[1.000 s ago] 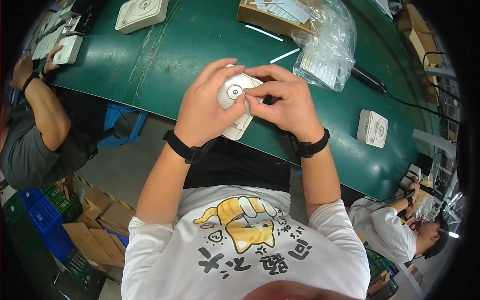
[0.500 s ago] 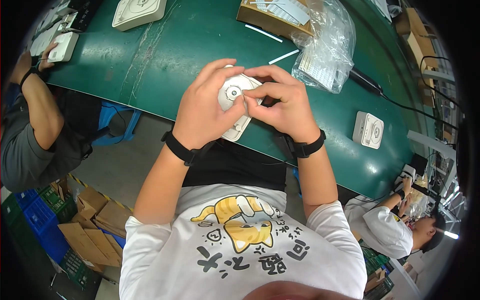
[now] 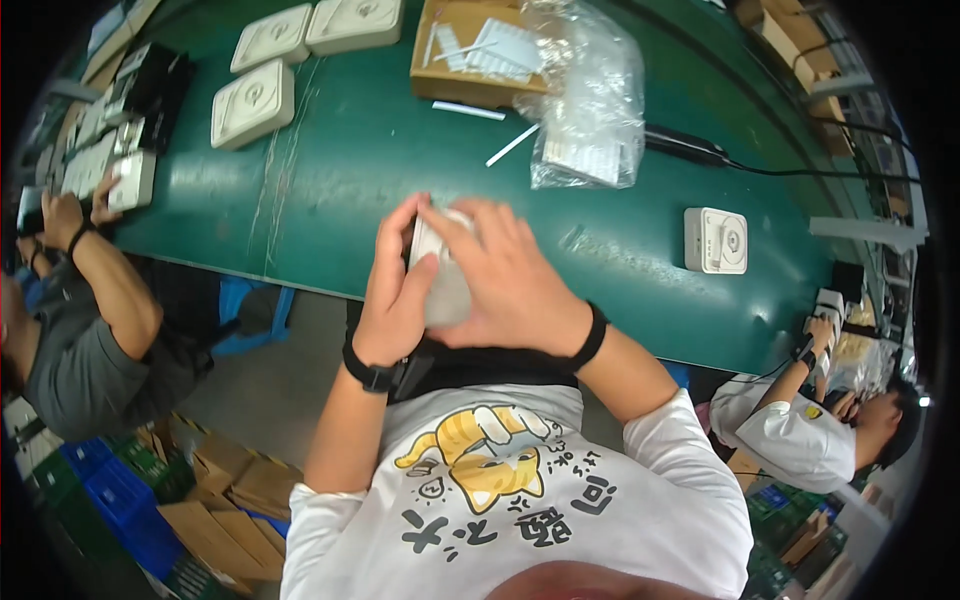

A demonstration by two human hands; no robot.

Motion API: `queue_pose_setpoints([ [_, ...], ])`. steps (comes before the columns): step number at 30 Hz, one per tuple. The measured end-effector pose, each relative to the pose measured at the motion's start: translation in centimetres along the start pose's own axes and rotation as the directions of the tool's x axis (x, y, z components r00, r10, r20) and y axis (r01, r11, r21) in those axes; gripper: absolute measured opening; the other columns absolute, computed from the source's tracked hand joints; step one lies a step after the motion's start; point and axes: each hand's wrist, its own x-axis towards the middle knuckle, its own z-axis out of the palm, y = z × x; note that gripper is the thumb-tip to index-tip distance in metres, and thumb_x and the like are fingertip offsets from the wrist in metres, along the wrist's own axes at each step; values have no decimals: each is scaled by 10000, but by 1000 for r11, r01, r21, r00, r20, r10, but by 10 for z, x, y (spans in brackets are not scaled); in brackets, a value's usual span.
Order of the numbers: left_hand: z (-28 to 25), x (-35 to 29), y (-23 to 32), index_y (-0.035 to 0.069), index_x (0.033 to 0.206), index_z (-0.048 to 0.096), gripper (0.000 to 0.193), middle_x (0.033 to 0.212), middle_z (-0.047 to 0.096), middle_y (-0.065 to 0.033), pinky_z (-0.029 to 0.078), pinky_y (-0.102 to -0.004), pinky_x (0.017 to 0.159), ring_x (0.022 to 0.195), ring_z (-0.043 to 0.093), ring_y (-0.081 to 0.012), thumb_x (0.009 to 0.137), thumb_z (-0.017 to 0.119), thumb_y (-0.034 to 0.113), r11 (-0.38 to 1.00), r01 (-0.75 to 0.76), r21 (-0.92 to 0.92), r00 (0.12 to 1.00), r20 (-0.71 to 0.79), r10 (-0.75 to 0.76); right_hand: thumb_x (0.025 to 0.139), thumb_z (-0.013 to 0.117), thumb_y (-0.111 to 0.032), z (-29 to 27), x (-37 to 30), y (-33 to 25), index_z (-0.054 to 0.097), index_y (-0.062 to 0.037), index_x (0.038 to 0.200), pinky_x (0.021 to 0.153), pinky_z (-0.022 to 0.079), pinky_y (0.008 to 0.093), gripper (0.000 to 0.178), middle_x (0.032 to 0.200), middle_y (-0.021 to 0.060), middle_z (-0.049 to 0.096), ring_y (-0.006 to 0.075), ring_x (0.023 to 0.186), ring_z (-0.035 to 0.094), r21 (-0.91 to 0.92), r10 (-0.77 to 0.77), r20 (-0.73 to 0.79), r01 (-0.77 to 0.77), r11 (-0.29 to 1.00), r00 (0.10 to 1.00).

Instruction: The person picks up a white plastic housing, inserts a small metal component into the center, and presses a thin white strip onto the surface before setting it aside and repeating the process.

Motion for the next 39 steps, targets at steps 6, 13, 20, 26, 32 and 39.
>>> queue_pose_setpoints([
  [6, -79, 49, 22, 13, 1726, 491, 715, 1746, 540, -231, 441, -480, 1325, 1648, 498, -363, 1056, 732, 73, 881, -48, 471, 977, -162, 139, 649, 1078, -436, -45, -95, 27, 570, -92, 1683, 1261, 473, 581, 1202, 1590, 271, 541, 511, 1469, 545, -61, 318, -222, -339, 939, 922],
  [13, -212, 149, -22, 96, 1675, 591, 753, 1668, 561, -311, 468, -566, 1286, 1518, 545, -524, 1004, 874, 284, 164, -35, 986, 904, -38, 426, 790, 1024, -292, -64, -125, 45, 687, -88, 1537, 1176, 503, 558, 844, 1586, 240, 564, 483, 1452, 563, -449, 267, -714, -716, 535, 647],
  [20, -97, 61, 23, 120, 1562, 679, 707, 1587, 563, -303, 500, -608, 1214, 1439, 552, -542, 923, 916, 309, 265, 131, 955, 957, -192, 219, 1010, 818, -131, -37, 19, 48, 832, -82, 1064, 870, 614, 470, 74, 972, 117, 781, 377, 982, 783, -196, 73, -450, -178, 964, 890],
  [26, -96, 32, 27, 100, 1362, 674, 616, 1571, 553, -275, 489, -613, 1209, 1449, 543, -535, 855, 987, 256, 380, -157, 912, 913, -13, 409, 1030, 795, -167, -5, 101, 104, 830, -81, 1127, 851, 632, 523, 134, 1099, 147, 769, 421, 1012, 775, -374, 241, -391, -392, 840, 889],
  [32, -56, 2, 27, 86, 1288, 651, 566, 1690, 493, -288, 445, -594, 1265, 1528, 521, -525, 852, 990, 206, 597, -19, 802, 964, -144, 225, 1017, 827, -132, -7, 90, 107, 823, -64, 1142, 805, 628, 480, 143, 1095, 110, 771, 360, 942, 784, -347, 106, -423, -269, 899, 900],
  [39, -68, 25, 29, 103, 1273, 737, 433, 1670, 566, -239, 444, -598, 1245, 1473, 566, -485, 891, 932, 165, 708, -97, 699, 972, -86, 218, 1016, 894, -102, 7, 61, 64, 829, -45, 1099, 729, 542, 282, 119, 975, -8, 766, 90, 800, 680, 525, 282, -167, -157, 836, 945],
])
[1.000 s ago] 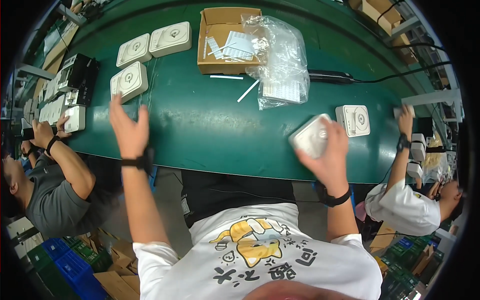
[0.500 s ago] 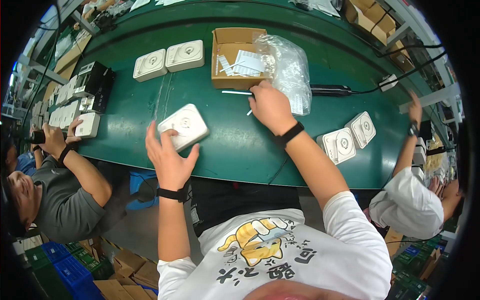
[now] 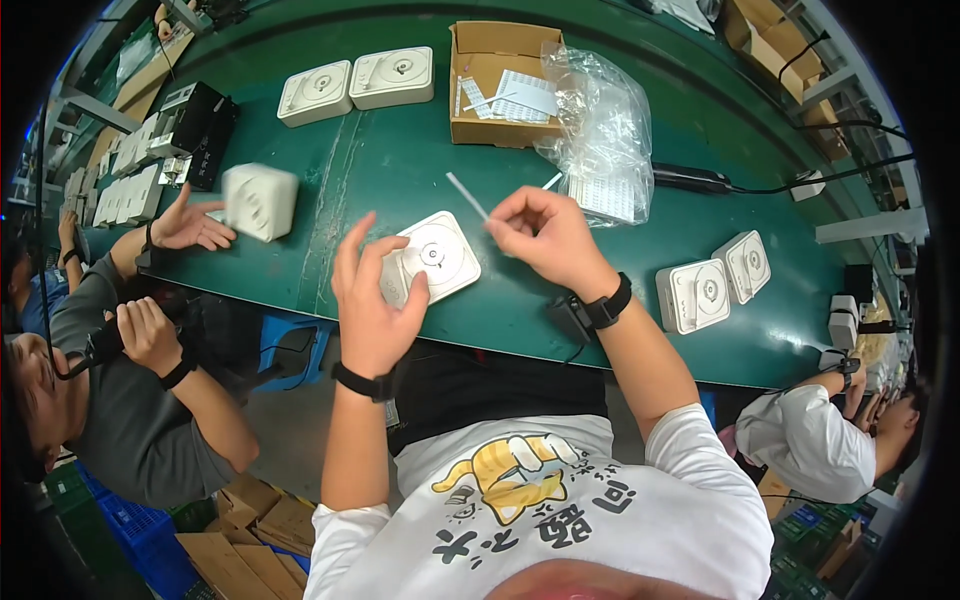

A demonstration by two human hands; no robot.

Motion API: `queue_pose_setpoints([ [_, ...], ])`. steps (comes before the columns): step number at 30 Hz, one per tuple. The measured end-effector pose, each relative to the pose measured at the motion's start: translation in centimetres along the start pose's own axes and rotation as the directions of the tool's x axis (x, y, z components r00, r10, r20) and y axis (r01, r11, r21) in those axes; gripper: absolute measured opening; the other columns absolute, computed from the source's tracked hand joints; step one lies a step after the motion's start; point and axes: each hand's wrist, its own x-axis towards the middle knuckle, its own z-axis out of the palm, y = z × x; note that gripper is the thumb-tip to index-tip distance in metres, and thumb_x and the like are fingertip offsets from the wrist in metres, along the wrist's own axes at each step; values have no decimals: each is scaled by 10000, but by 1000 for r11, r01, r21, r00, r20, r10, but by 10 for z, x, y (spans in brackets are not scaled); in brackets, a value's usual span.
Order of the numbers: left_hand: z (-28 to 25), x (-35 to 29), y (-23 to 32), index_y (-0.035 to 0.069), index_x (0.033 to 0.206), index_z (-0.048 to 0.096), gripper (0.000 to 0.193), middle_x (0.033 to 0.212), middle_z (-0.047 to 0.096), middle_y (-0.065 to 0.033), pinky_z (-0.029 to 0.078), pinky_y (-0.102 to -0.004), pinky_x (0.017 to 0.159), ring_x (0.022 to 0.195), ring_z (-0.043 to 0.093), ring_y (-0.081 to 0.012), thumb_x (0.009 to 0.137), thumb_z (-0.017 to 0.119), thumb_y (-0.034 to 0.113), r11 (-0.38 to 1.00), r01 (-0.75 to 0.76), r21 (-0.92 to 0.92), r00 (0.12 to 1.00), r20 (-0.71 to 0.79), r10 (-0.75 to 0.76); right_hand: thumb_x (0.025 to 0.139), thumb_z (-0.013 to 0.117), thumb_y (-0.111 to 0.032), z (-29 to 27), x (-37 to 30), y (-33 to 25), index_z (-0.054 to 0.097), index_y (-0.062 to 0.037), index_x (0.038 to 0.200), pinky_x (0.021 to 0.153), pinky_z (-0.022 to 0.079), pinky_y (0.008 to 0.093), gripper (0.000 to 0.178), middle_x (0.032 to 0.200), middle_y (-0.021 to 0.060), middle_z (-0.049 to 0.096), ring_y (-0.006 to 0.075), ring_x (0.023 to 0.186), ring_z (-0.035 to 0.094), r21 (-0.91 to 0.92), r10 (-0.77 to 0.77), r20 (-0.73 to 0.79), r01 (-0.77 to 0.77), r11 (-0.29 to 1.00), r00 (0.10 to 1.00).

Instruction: The person picks up a white plastic housing, inserts a small metal component into the center, and presses a thin white strip onto the surface before setting it aside and repeating the process.

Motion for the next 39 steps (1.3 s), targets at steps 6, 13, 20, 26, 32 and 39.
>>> queue_pose_setpoints([
  [6, 13, 4, 18, 133, 1179, 826, 264, 1475, 738, -174, 498, -547, 1182, 1367, 680, -411, 925, 897, 131, 994, -104, -14, 990, 97, 105, 997, 926, -73, 16, -14, -1, 849, -47, 1105, 724, 494, 239, 135, 991, -32, 764, 39, 790, 607, 193, -57, 124, 32, 981, 991],
  [13, 0, 22, 34, 122, 1098, 830, 190, 1403, 790, -130, 589, -499, 1032, 1271, 760, -353, 926, 906, 150, 952, -277, 131, 933, 272, 234, 1024, 908, -80, 26, -12, 11, 858, -61, 1141, 715, 487, 246, 129, 1044, -18, 760, 54, 786, 577, 201, -185, 126, 157, 967, 975],
  [20, 8, 19, 35, 50, 979, 781, 146, 1304, 833, -96, 639, -482, 976, 1283, 786, -347, 921, 895, 120, 744, -586, 320, 806, 322, 497, 1028, 905, -85, 26, -15, 13, 863, -69, 1152, 706, 486, 250, 132, 1041, -17, 753, 59, 776, 570, 191, -164, 143, 136, 972, 976],
  [26, 14, 14, 28, 43, 948, 763, 129, 1258, 849, -102, 655, -481, 986, 1231, 821, -358, 908, 883, 70, 743, -594, 309, 804, 253, 537, 1030, 900, -85, 26, -12, 16, 868, -70, 1166, 706, 488, 252, 141, 1027, -18, 742, 60, 774, 567, 165, -192, 140, 168, 972, 971],
  [32, 14, 16, 25, 49, 962, 774, 158, 1241, 850, -106, 652, -483, 996, 1178, 828, -354, 878, 907, 60, 779, -578, 245, 816, 203, 541, 1037, 894, -91, 28, -13, 15, 872, -78, 1193, 711, 493, 251, 158, 1020, -18, 733, 59, 780, 570, 193, -214, 130, 187, 963, 968],
  [39, -6, 31, 33, 71, 1035, 842, 212, 1246, 842, -79, 627, -476, 1034, 1245, 786, -345, 857, 957, 92, 907, -420, 31, 874, 283, 395, 1053, 885, -98, 29, -12, 17, 866, -82, 1189, 712, 493, 245, 138, 1039, -18, 733, 52, 787, 577, 238, -209, 149, 170, 956, 966],
])
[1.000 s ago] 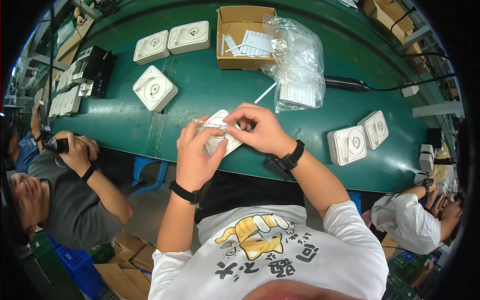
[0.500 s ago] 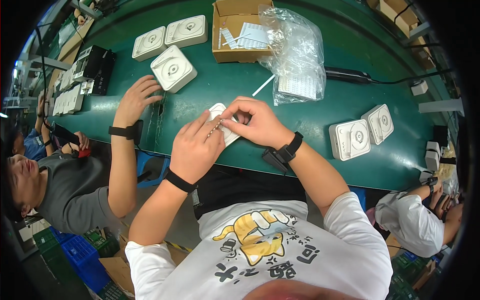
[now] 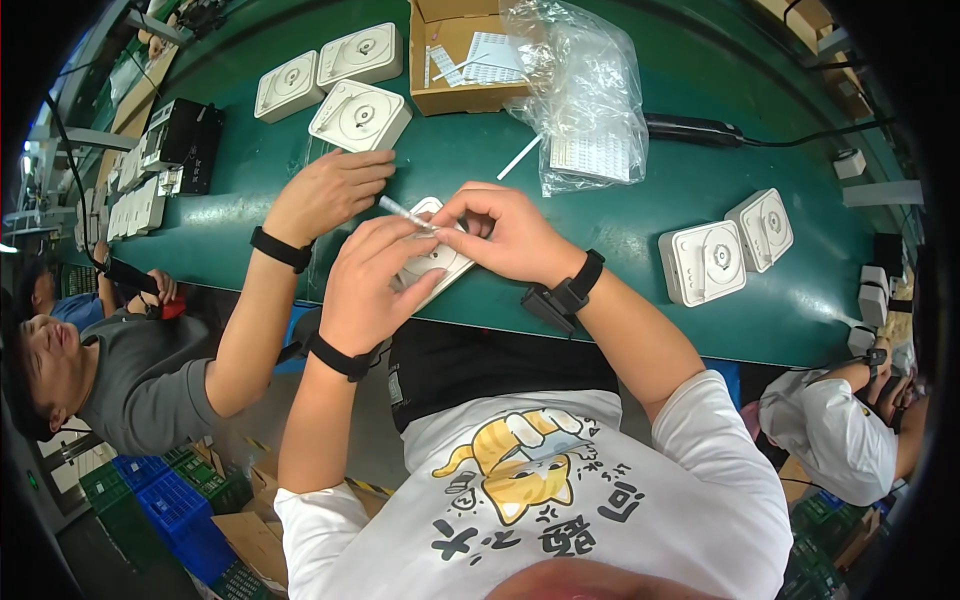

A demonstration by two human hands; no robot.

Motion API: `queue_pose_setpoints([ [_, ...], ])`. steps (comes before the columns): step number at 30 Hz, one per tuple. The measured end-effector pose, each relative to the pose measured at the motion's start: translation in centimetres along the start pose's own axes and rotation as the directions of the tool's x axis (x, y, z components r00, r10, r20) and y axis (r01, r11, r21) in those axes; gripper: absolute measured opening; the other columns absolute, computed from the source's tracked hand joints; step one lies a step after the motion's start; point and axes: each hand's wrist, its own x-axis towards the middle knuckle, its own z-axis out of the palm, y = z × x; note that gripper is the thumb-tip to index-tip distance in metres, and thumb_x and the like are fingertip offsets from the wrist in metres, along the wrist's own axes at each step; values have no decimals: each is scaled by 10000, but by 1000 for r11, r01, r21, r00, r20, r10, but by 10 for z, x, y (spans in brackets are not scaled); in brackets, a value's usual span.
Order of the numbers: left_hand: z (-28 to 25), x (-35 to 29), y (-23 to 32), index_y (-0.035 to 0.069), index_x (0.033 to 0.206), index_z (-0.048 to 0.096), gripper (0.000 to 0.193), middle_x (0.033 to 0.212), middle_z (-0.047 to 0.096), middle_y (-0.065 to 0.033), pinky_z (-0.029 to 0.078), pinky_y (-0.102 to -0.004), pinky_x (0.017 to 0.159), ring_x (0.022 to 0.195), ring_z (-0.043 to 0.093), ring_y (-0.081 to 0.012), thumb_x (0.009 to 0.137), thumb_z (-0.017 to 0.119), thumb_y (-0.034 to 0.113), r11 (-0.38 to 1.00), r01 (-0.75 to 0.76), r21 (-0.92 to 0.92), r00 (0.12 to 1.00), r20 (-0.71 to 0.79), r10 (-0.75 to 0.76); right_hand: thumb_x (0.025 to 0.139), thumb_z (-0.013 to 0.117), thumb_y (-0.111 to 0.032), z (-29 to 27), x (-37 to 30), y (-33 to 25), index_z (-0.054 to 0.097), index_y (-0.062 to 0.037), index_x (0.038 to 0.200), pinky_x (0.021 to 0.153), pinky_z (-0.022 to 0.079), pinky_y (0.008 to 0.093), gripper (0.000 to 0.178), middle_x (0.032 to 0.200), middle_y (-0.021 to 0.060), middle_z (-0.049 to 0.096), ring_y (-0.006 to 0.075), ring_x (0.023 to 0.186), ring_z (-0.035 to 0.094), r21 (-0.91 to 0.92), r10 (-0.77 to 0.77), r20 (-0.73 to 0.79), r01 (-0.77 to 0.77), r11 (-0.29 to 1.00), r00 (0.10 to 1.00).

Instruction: The person picks up a white plastic housing, inserts a small metal component into the center, and presses a thin white strip onto the surface before setting it aside and repeating the process.

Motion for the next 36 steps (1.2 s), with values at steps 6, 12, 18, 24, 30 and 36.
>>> queue_pose_setpoints([
  [6, -7, 10, -13, 130, 1057, 905, 186, 1254, 842, -60, 616, -467, 1046, 1249, 752, -330, 879, 954, 109, 994, -106, -19, 986, 125, 108, 1037, 878, -139, -3, -1, -4, 849, -77, 1126, 696, 509, 288, 112, 998, 6, 755, 100, 756, 576, -25, 30, -28, -30, 999, 999],
  [12, -10, 10, -25, 140, 1060, 880, 145, 1230, 828, -36, 603, -466, 1064, 1232, 740, -298, 918, 899, 118, 981, -195, 19, 962, 200, 188, 1034, 879, -139, -2, -1, -4, 847, -80, 1122, 695, 508, 283, 110, 996, -1, 757, 95, 754, 574, -20, 34, -19, -34, 999, 999],
  [18, -5, 12, -16, 115, 1116, 768, 177, 1202, 787, -26, 619, -469, 993, 1172, 742, -271, 945, 813, 133, 888, -378, 263, 920, 215, 328, 1047, 881, -116, -3, -1, -3, 831, -77, 1117, 695, 493, 260, 95, 987, -25, 715, 60, 765, 569, -43, 26, -18, -27, 999, 1000],
  [24, 4, 8, -20, 89, 1148, 737, 201, 1214, 772, -32, 624, -478, 972, 1142, 740, -277, 962, 805, 123, 888, -357, 290, 932, 180, 316, 1049, 890, -115, -3, 1, -4, 820, -74, 1113, 698, 488, 247, 103, 965, -41, 693, 45, 769, 563, -59, 23, -16, -24, 998, 1000],
  [30, -2, 8, -8, 67, 1165, 750, 290, 1332, 788, -86, 599, -507, 1052, 1213, 727, -334, 922, 905, 102, 997, -71, -7, 988, 135, 71, 1033, 901, -117, -5, -1, 0, 821, -78, 1095, 712, 493, 238, 108, 955, -52, 710, 43, 773, 565, 9, 111, -25, -110, 994, 994],
  [36, 15, -11, -8, 68, 1087, 811, 254, 1425, 789, -133, 583, -493, 1080, 1266, 715, -384, 884, 963, 88, 993, 54, -105, 998, -18, -56, 1019, 905, -109, -6, -3, -2, 822, -77, 1088, 734, 503, 238, 113, 1005, -54, 747, 44, 786, 569, 30, 183, -11, -182, 983, 983],
])
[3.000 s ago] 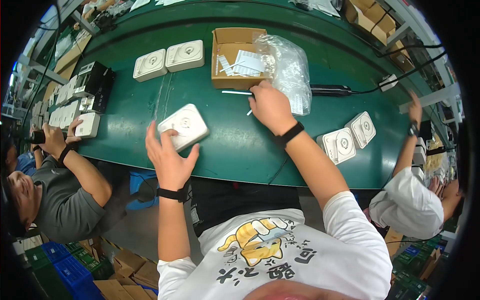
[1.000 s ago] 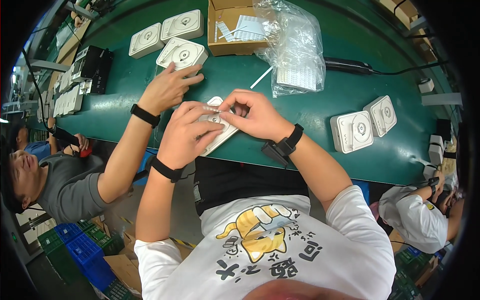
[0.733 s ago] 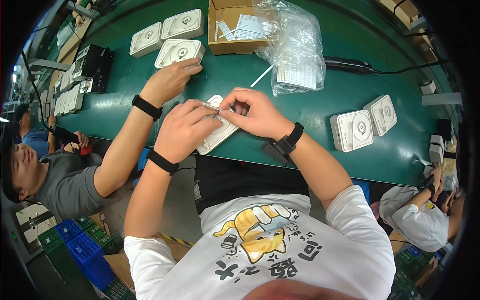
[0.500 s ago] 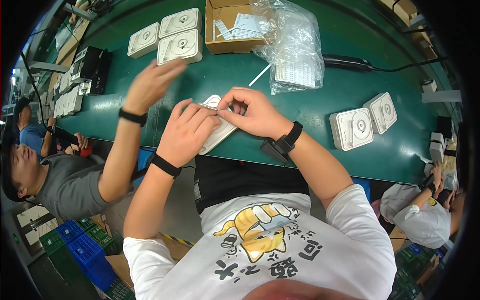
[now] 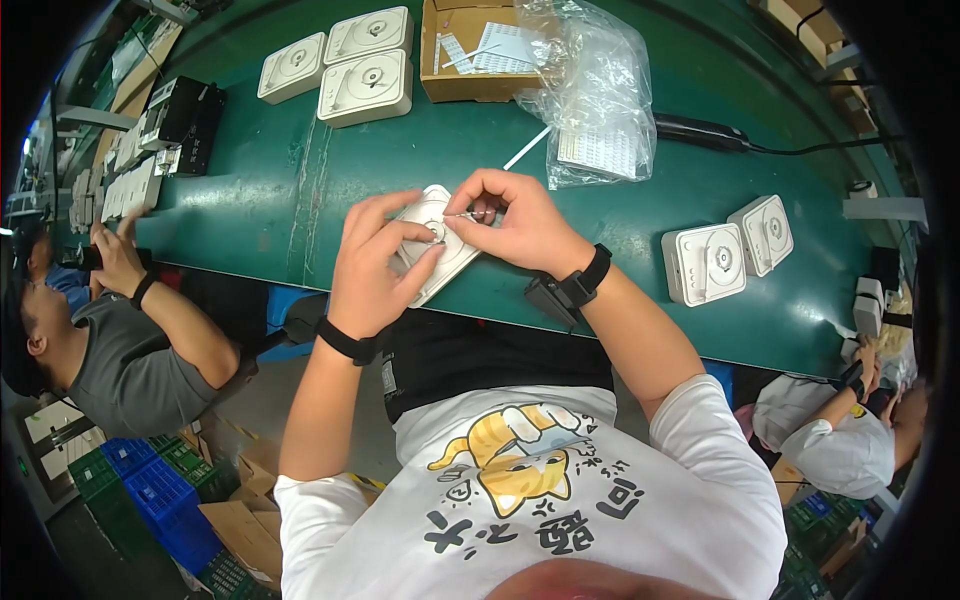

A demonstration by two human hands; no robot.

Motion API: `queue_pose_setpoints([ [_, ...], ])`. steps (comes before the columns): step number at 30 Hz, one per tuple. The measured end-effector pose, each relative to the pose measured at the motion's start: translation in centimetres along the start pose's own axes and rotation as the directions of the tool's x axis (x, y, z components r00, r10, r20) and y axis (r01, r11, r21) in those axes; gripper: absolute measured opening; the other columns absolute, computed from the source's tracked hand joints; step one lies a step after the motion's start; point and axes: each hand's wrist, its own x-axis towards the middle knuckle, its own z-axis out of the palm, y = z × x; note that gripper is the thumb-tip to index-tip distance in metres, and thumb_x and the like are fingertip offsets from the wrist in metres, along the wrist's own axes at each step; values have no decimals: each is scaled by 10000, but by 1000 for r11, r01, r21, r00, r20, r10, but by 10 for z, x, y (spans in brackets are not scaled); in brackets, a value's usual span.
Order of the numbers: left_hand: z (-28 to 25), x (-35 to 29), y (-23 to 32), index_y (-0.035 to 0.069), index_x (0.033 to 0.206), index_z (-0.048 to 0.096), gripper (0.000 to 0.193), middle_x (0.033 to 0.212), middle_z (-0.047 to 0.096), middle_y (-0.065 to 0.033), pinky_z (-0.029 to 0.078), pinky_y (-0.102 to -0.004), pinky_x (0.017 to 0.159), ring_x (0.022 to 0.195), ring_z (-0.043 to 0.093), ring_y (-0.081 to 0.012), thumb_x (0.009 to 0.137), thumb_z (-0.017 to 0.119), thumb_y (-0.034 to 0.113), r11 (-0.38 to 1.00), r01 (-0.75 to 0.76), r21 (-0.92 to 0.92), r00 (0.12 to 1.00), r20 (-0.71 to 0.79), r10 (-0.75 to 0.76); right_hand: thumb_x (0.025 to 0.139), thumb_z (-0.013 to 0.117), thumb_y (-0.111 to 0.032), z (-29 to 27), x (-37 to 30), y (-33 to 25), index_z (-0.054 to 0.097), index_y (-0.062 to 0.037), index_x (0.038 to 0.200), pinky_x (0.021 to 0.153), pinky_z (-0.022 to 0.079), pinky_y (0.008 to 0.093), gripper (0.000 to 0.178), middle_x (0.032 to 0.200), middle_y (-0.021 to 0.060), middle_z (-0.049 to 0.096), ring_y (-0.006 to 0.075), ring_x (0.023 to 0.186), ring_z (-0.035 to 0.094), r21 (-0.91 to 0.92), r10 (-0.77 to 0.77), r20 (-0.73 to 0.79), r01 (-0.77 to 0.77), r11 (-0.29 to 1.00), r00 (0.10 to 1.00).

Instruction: The person picks up a white plastic housing, inserts a small metal component into the center, and presses a thin white strip onto the surface before setting it aside and repeating the process.

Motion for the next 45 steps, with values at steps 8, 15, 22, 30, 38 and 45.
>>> queue_pose_setpoints([
  [8, 37, -12, 23, 106, 972, 874, 113, 1450, 790, -120, 545, -479, 1116, 1306, 708, -366, 889, 948, 82, 962, 245, -117, 930, -252, -268, 1001, 905, -86, -5, -5, -21, 820, -64, 1093, 796, 531, 246, 127, 1068, -31, 780, 52, 868, 611, -92, -50, -31, 47, 995, 998],
  [15, 53, -14, 30, 125, 986, 872, 93, 1424, 816, -61, 504, -462, 1131, 1305, 720, -324, 912, 927, 124, 956, 289, -53, 884, -369, -288, 1012, 892, -80, -12, -1, -22, 809, -56, 1122, 842, 541, 242, 141, 1080, -26, 785, 58, 915, 640, -123, -46, 21, 48, 991, 999],
  [22, 51, -17, 25, 104, 1058, 880, 107, 1438, 825, -76, 501, -468, 1153, 1343, 713, -328, 954, 907, 109, 969, 231, -90, 906, -342, -248, 1013, 893, -35, -16, -3, -21, 788, -43, 1148, 888, 560, 258, 170, 1109, 1, 803, 68, 977, 680, -75, -121, 88, 128, 989, 989],
  [30, 53, -19, 23, 121, 1084, 890, 101, 1454, 829, -51, 470, -465, 1176, 1377, 702, -315, 991, 898, 160, 968, 233, -93, 913, -321, -251, 1012, 910, -20, -20, -6, -23, 790, -37, 1152, 901, 574, 268, 185, 1152, 26, 826, 83, 998, 702, -116, -111, 118, 124, 985, 987],
  [38, 52, -20, 20, 120, 1102, 893, 113, 1545, 807, -60, 446, -482, 1226, 1472, 674, -327, 1011, 897, 187, 966, 233, -110, 928, -271, -255, 1024, 920, -77, -26, -5, -30, 810, -40, 1223, 897, 588, 289, 230, 1141, 32, 830, 98, 968, 709, -173, -146, 170, 175, 969, 975],
  [45, 52, -21, 19, 127, 1076, 892, 110, 1588, 788, -47, 412, -504, 1255, 1517, 659, -328, 1018, 891, 221, 966, 233, -114, 938, -237, -254, 1029, 933, -145, -28, -5, -36, 835, -46, 1193, 876, 587, 302, 215, 1081, 22, 819, 106, 922, 697, -253, -136, 173, 177, 951, 976],
])
